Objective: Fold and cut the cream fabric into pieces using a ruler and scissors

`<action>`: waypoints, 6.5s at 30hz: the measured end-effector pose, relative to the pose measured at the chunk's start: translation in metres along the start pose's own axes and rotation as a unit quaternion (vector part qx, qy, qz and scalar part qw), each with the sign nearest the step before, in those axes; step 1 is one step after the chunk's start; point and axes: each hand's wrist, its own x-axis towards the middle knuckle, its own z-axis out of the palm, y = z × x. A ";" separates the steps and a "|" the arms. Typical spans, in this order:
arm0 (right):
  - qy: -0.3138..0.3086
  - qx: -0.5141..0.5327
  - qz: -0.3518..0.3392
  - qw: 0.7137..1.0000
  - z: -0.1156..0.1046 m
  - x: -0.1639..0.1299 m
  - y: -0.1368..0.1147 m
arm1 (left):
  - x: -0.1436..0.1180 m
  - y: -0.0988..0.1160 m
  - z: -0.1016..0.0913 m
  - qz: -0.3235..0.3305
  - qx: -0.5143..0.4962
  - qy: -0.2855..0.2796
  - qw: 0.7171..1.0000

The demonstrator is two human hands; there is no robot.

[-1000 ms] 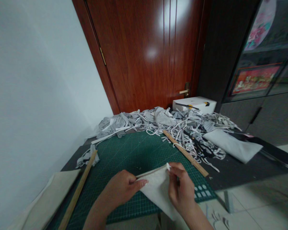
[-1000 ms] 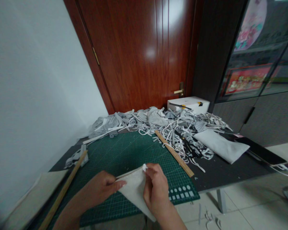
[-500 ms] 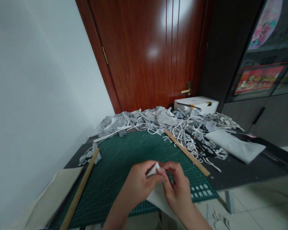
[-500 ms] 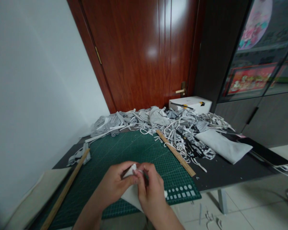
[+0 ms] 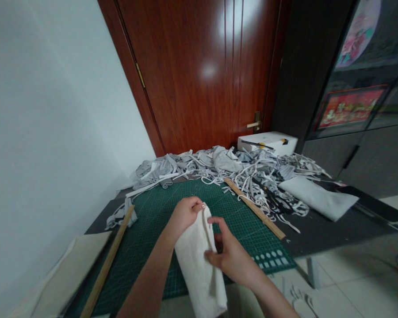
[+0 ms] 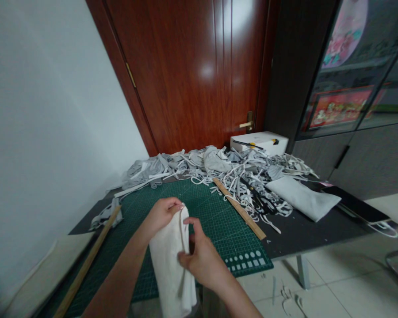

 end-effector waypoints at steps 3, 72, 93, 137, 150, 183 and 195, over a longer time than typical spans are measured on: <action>0.043 -0.122 0.045 0.991 -0.007 0.015 0.020 | 0.024 -0.022 0.027 -0.004 0.068 -0.010 0.998; -0.104 -0.230 0.167 0.953 -0.061 0.077 0.050 | -0.007 -0.068 0.108 0.090 0.191 -0.018 0.977; 0.113 -0.500 0.175 0.841 -0.019 0.013 0.052 | -0.015 -0.056 0.103 0.138 0.135 0.021 0.981; 0.087 -0.443 0.161 0.878 -0.007 0.085 0.039 | -0.011 -0.071 0.099 0.096 -0.046 -0.032 0.994; 0.133 -0.408 0.185 0.884 -0.007 0.093 0.049 | -0.012 -0.063 0.104 0.055 0.006 0.012 0.998; 0.101 -0.340 0.131 0.926 -0.024 0.089 0.054 | -0.005 -0.061 0.107 0.065 0.169 -0.083 0.980; 0.076 -0.184 0.079 0.977 -0.031 0.084 0.078 | -0.004 -0.052 0.101 0.047 0.193 -0.111 0.974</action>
